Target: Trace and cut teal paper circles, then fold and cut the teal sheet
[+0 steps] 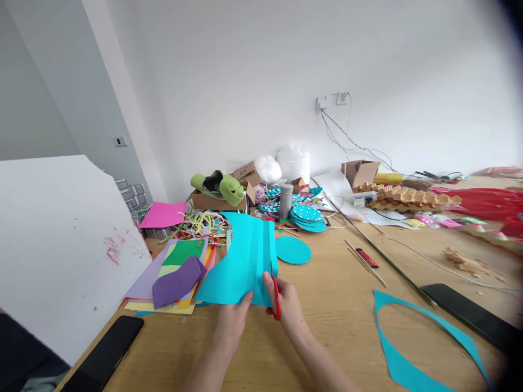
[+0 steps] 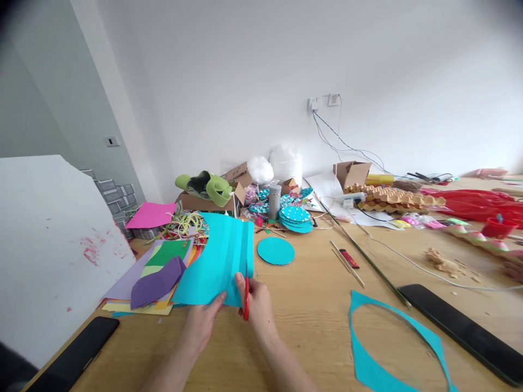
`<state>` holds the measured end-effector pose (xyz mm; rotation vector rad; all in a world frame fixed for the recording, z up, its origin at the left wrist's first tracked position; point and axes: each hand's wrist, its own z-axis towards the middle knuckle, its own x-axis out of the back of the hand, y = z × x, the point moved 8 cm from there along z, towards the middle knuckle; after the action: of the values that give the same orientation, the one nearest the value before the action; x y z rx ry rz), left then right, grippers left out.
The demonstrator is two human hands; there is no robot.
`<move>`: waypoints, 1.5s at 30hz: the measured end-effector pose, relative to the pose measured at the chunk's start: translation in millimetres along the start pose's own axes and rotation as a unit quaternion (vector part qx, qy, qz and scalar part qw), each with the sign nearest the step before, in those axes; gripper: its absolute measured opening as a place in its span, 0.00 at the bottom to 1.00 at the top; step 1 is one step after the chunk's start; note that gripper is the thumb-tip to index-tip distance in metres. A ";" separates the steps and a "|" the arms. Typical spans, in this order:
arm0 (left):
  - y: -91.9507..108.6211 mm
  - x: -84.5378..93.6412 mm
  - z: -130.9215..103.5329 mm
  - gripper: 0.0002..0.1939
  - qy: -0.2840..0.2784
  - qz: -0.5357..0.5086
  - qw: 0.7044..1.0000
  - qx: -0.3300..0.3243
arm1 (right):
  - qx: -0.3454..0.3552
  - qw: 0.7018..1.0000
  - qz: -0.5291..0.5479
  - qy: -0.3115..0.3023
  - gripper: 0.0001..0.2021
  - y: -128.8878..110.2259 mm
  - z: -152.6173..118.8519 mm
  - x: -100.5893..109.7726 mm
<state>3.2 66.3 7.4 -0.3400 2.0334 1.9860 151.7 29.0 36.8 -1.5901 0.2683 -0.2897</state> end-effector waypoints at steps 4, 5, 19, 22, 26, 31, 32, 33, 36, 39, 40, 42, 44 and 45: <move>6.2 -1.5 -0.7 0.26 -0.010 0.087 0.995 -0.039 | 0.007 1.000 -0.018 -0.002 0.29 -2.1 -0.7 -0.4; 6.4 -0.9 -0.7 0.26 -0.007 0.098 0.994 -0.040 | 0.009 1.000 -0.023 -0.005 0.29 -2.2 -0.5 -0.9; 14.5 -5.4 -4.3 0.26 -0.017 0.191 0.978 -0.084 | 0.004 1.000 -0.012 0.000 0.29 -1.2 0.8 -0.6; 11.0 -3.9 -2.7 0.27 -0.017 0.179 0.980 -0.079 | 0.005 1.000 -0.015 0.002 0.29 -1.8 0.3 -0.5; 7.2 -3.1 -1.6 0.27 -0.024 0.175 0.981 -0.077 | 0.010 1.000 -0.011 0.004 0.28 0.1 0.3 0.2; 6.1 -3.7 -2.6 0.29 -0.030 0.175 0.982 -0.067 | 0.009 1.000 -0.010 0.004 0.28 3.9 3.2 0.5; 6.6 -4.0 -2.8 0.29 -0.031 0.175 0.982 -0.069 | 0.009 1.000 -0.010 0.004 0.28 4.1 3.6 0.5; 7.1 -4.3 -2.9 0.30 -0.032 0.174 0.982 -0.071 | 0.009 1.000 -0.010 0.004 0.28 4.1 3.7 0.4; 6.1 -4.0 -2.0 0.30 -0.031 0.172 0.982 -0.073 | 0.010 1.000 -0.012 0.007 0.28 3.2 3.2 0.4; 3.8 -3.1 -0.4 0.30 -0.030 0.168 0.983 -0.072 | 0.015 1.000 -0.010 0.011 0.29 2.1 2.3 0.8; 3.6 -3.1 -0.2 0.30 -0.031 0.168 0.983 -0.073 | 0.014 1.000 -0.009 0.012 0.29 2.3 2.3 1.2; 4.3 -3.7 -0.5 0.29 -0.032 0.176 0.981 -0.076 | 0.009 1.000 -0.005 0.016 0.28 3.1 2.6 2.3; 6.0 -4.4 -1.8 0.29 -0.031 0.187 0.979 -0.075 | 0.003 1.000 0.003 0.015 0.28 3.7 3.3 3.2; 7.3 -4.7 -2.6 0.30 -0.029 0.192 0.978 -0.076 | 0.002 1.000 0.009 0.013 0.29 3.5 3.6 3.4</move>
<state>4.9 63.7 16.0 0.0923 2.0350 2.3496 156.2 31.0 33.2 -1.5801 0.3022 -0.2968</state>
